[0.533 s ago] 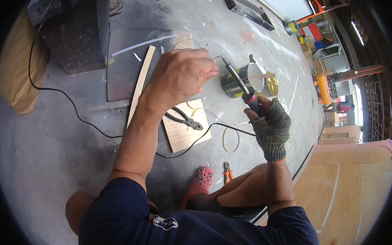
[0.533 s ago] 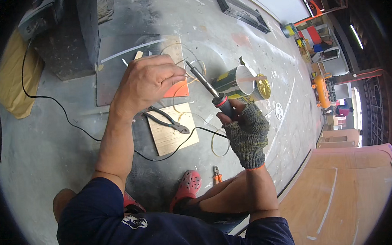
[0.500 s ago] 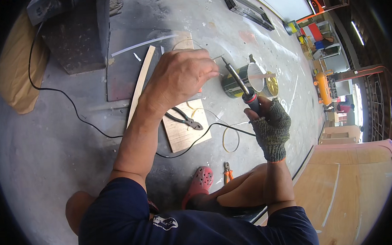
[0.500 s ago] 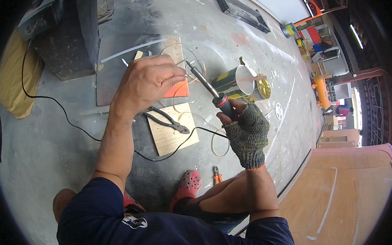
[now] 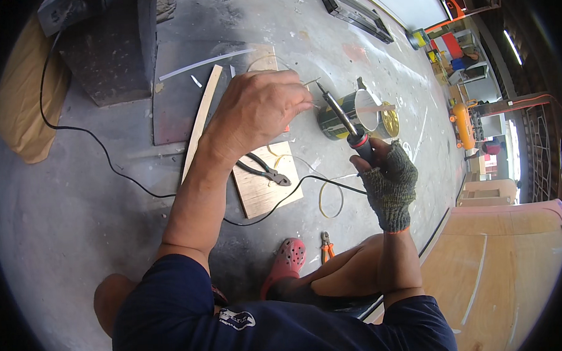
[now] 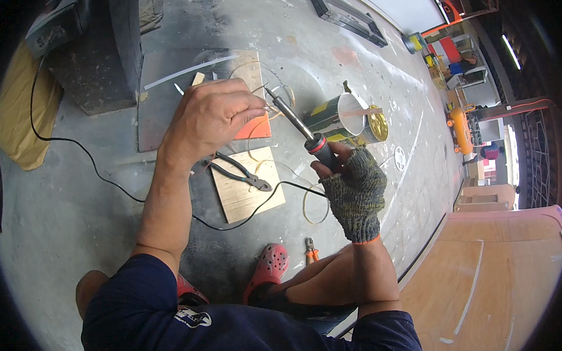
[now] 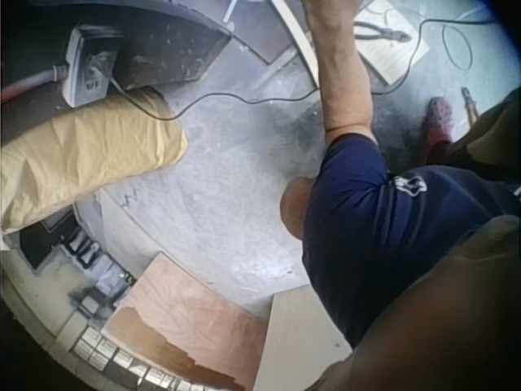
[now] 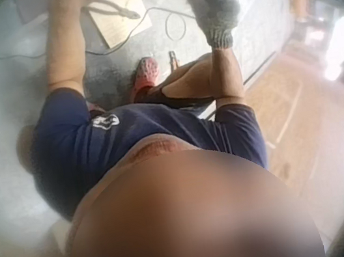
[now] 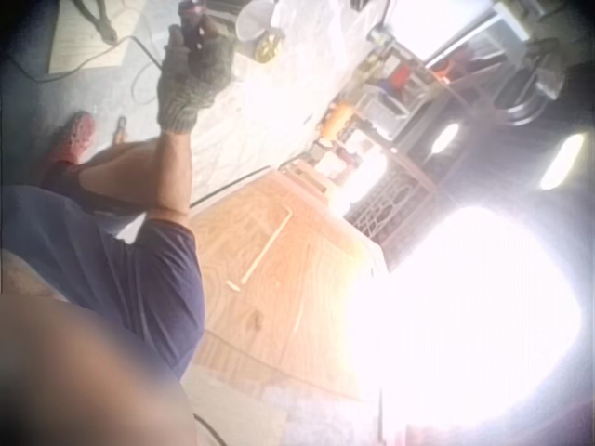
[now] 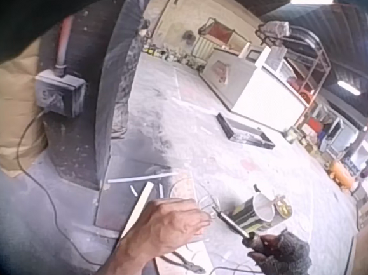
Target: Soldering a wire to a connector using a soldering iron and flux.
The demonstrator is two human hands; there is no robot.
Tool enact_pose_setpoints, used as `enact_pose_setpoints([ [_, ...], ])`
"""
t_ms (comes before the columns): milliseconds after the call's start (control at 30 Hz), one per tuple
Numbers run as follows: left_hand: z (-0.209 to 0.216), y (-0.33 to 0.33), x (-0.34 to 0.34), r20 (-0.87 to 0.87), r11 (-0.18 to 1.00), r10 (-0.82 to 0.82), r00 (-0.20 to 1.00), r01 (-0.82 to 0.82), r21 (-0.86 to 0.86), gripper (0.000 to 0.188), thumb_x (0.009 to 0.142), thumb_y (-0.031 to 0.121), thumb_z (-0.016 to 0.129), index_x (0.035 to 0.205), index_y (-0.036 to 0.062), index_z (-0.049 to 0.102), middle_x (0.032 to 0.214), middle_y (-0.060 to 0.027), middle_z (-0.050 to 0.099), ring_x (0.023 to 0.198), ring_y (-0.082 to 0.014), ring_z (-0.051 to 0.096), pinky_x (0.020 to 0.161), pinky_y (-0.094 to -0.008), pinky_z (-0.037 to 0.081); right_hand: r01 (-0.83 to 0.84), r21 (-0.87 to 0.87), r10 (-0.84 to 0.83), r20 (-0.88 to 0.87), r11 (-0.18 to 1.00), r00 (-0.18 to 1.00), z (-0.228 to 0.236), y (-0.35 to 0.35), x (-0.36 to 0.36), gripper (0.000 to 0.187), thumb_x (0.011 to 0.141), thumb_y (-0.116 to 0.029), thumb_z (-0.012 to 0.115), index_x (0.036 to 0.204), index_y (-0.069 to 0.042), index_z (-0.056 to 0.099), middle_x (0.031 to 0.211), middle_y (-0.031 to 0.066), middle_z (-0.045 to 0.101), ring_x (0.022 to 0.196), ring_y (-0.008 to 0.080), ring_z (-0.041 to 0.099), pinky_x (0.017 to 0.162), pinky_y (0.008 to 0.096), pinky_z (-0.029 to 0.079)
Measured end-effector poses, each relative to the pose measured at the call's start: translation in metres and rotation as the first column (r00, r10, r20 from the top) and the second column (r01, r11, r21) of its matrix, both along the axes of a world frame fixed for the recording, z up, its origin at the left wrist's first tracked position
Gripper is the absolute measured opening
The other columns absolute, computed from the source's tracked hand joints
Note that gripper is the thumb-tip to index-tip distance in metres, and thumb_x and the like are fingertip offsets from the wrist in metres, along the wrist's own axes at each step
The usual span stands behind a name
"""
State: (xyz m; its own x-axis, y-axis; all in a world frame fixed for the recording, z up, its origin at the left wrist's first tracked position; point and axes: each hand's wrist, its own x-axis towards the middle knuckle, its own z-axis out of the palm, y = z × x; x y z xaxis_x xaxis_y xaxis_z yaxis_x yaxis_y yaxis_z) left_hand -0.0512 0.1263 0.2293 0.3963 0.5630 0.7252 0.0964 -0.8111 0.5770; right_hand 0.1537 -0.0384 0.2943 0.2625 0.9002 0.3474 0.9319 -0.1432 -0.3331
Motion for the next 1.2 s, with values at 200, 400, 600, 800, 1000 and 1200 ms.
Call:
enact_pose_setpoints([
  [200,0.001,-0.001,0.0,-0.001,1.0,-0.011,1.0,0.011,-0.014,0.01,0.081,0.01,0.074,0.089,0.0039,0.076,0.083,-0.0082,0.069,0.075,-0.0253,0.069,0.066,-0.0346,0.055,0.021,-0.026,-0.019,0.059,0.999,0.998,0.001,0.0,0.0,0.04,0.073,-0.014,0.089,0.109,-0.009,0.073,0.079,0.0043,0.066,0.068,0.0122,0.064,0.063,0.0285,0.052],
  [400,0.0,0.002,-0.001,0.003,1.0,0.009,1.0,-0.009,-0.023,0.009,0.081,0.009,0.074,0.089,0.004,0.076,0.084,-0.0084,0.07,0.075,-0.0256,0.069,0.067,-0.0345,0.055,-0.011,-0.02,0.012,0.025,1.0,1.0,0.004,0.0,-0.001,0.037,0.074,-0.014,0.087,0.108,-0.007,0.073,0.08,0.007,0.068,0.069,0.0154,0.066,0.066,0.0303,0.053],
  [600,-0.003,0.002,0.001,0.005,1.0,0.023,1.0,-0.023,-0.006,0.009,0.08,0.011,0.075,0.087,0.0064,0.076,0.082,-0.0074,0.069,0.076,-0.0258,0.069,0.067,-0.0348,0.055,-0.009,-0.128,-0.006,-0.115,0.992,0.993,0.009,-0.002,-0.001,0.032,0.088,-0.028,0.074,0.108,-0.004,0.072,0.072,0.009,0.067,0.065,0.0175,0.066,0.064,0.0335,0.052],
  [800,0.0,0.0,0.0,0.003,0.999,0.039,0.999,-0.039,0.02,0.009,0.079,0.011,0.075,0.087,0.0073,0.077,0.082,-0.0068,0.069,0.076,-0.0254,0.069,0.068,-0.0348,0.055,-0.134,-0.262,0.01,-0.428,0.956,0.904,0.01,-0.004,0.0,0.049,0.098,-0.044,0.058,0.082,0.001,0.065,0.065,0.0042,0.06,0.054,0.0102,0.055,0.051,0.0257,0.044],
  [1000,0.001,0.0,-0.001,-0.026,0.999,0.032,0.999,-0.032,0.026,0.011,0.08,0.01,0.074,0.09,0.0063,0.077,0.084,-0.0065,0.071,0.077,-0.0239,0.069,0.068,-0.0341,0.055,-0.172,-0.283,-0.002,-0.525,0.943,0.851,0.011,-0.005,0.003,0.055,0.097,-0.052,0.058,0.08,0.0,0.062,0.064,0.0044,0.058,0.052,0.0094,0.052,0.048,0.0258,0.042],
  [1200,0.003,0.0,-0.001,-0.014,0.999,0.029,0.999,-0.029,0.044,0.011,0.08,0.01,0.074,0.091,0.0067,0.077,0.084,-0.0058,0.071,0.076,-0.023,0.069,0.067,-0.0338,0.054,-0.113,-0.341,-0.085,-0.516,0.933,0.853,0.013,-0.004,0.001,0.061,0.095,-0.057,0.056,0.071,-0.002,0.062,0.059,0.0043,0.057,0.054,0.0122,0.057,0.053,0.0293,0.045],
])
